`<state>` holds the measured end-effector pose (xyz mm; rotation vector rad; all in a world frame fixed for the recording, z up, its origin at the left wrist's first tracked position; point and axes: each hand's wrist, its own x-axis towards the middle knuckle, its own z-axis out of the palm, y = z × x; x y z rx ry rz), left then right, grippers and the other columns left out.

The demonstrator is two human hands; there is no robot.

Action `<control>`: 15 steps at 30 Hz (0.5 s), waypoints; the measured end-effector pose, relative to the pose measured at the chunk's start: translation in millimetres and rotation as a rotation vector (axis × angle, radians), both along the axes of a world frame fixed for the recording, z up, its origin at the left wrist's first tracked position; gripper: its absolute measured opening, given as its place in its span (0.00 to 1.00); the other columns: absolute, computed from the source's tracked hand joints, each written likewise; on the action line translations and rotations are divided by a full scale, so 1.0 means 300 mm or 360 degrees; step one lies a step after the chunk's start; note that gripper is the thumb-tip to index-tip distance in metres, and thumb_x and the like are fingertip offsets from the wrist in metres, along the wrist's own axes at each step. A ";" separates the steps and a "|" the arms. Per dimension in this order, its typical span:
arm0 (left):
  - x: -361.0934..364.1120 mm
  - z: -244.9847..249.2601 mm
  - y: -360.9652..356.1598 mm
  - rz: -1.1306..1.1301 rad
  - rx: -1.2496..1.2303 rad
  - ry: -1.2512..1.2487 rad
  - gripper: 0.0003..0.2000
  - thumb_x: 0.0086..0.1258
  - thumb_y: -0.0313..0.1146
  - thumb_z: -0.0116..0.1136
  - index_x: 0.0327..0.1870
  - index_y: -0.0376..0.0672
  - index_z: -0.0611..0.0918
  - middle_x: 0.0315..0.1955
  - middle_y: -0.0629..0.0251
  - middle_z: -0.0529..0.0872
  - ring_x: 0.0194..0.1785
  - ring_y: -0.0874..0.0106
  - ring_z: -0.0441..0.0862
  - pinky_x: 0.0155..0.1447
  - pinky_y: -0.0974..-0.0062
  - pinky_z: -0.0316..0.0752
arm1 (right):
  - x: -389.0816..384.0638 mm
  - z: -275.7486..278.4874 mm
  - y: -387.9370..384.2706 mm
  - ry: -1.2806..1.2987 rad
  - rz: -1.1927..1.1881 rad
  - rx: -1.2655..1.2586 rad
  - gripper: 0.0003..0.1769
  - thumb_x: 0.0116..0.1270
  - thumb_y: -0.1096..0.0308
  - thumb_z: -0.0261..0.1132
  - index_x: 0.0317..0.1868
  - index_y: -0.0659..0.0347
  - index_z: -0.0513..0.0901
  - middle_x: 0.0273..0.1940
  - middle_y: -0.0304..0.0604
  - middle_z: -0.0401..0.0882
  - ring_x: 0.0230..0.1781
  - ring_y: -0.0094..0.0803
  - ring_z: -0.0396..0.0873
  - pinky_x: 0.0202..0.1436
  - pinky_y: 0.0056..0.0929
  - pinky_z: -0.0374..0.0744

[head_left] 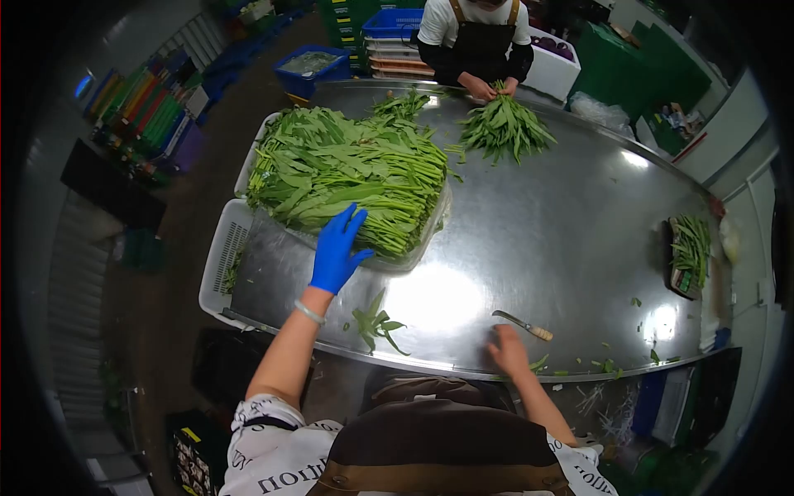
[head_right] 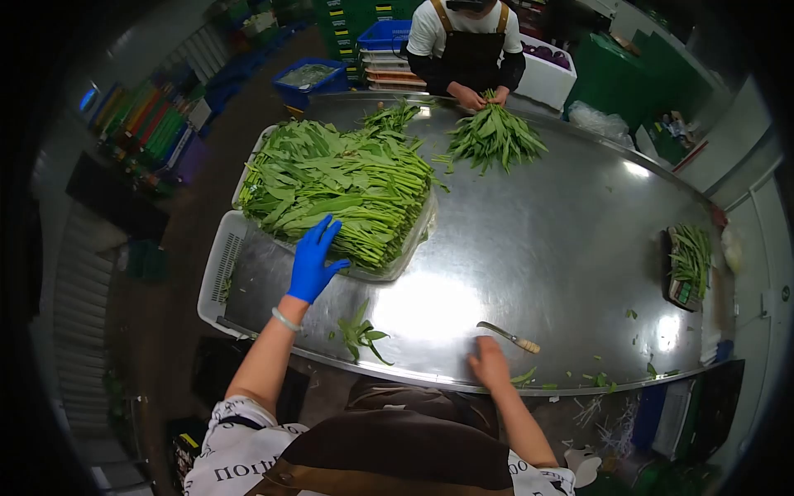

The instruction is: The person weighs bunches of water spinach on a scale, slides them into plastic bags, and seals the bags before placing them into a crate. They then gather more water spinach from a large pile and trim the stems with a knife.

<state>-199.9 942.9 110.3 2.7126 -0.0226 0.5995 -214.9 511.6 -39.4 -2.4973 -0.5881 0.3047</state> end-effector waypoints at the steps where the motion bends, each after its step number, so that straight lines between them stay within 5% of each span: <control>1: 0.044 0.011 0.030 -0.0068 0.0063 0.0071 0.41 0.50 0.40 0.72 0.68 0.48 0.66 0.65 0.53 0.67 0.66 0.51 0.65 0.68 0.57 0.61 | -0.006 0.057 0.087 0.0012 0.0173 0.0021 0.25 0.53 0.69 0.68 0.53 0.65 0.75 0.53 0.53 0.75 0.55 0.50 0.72 0.59 0.42 0.72; 6: 0.240 0.009 0.134 -0.0316 0.0311 0.0358 0.58 0.34 0.49 0.78 0.72 0.49 0.57 0.70 0.51 0.59 0.72 0.51 0.55 0.73 0.53 0.50 | 0.046 0.206 0.420 -0.0199 0.0586 0.0073 0.21 0.54 0.70 0.69 0.49 0.62 0.77 0.52 0.48 0.75 0.52 0.45 0.74 0.56 0.39 0.75; 9: 0.312 0.003 0.163 -0.0391 0.0387 0.0636 0.59 0.32 0.52 0.78 0.72 0.48 0.57 0.68 0.50 0.62 0.72 0.52 0.56 0.74 0.52 0.48 | 0.122 0.266 0.521 -0.0275 0.0717 0.0115 0.19 0.55 0.71 0.67 0.48 0.61 0.77 0.50 0.46 0.76 0.50 0.43 0.75 0.53 0.38 0.76; 10: 0.317 -0.003 0.164 -0.0400 0.0491 0.0529 0.57 0.34 0.52 0.78 0.70 0.47 0.60 0.61 0.52 0.69 0.66 0.54 0.64 0.71 0.54 0.53 | 0.152 0.281 0.540 -0.0282 0.0741 0.0119 0.18 0.55 0.71 0.67 0.48 0.61 0.77 0.50 0.45 0.76 0.49 0.43 0.75 0.53 0.38 0.76; 15: 0.296 -0.032 0.174 -0.0565 0.0406 0.0380 0.41 0.39 0.45 0.76 0.60 0.49 0.71 0.43 0.62 0.75 0.51 0.61 0.72 0.61 0.60 0.62 | 0.251 0.329 0.577 -0.0236 0.0619 0.0160 0.17 0.56 0.71 0.67 0.47 0.61 0.76 0.49 0.44 0.77 0.48 0.42 0.76 0.52 0.37 0.76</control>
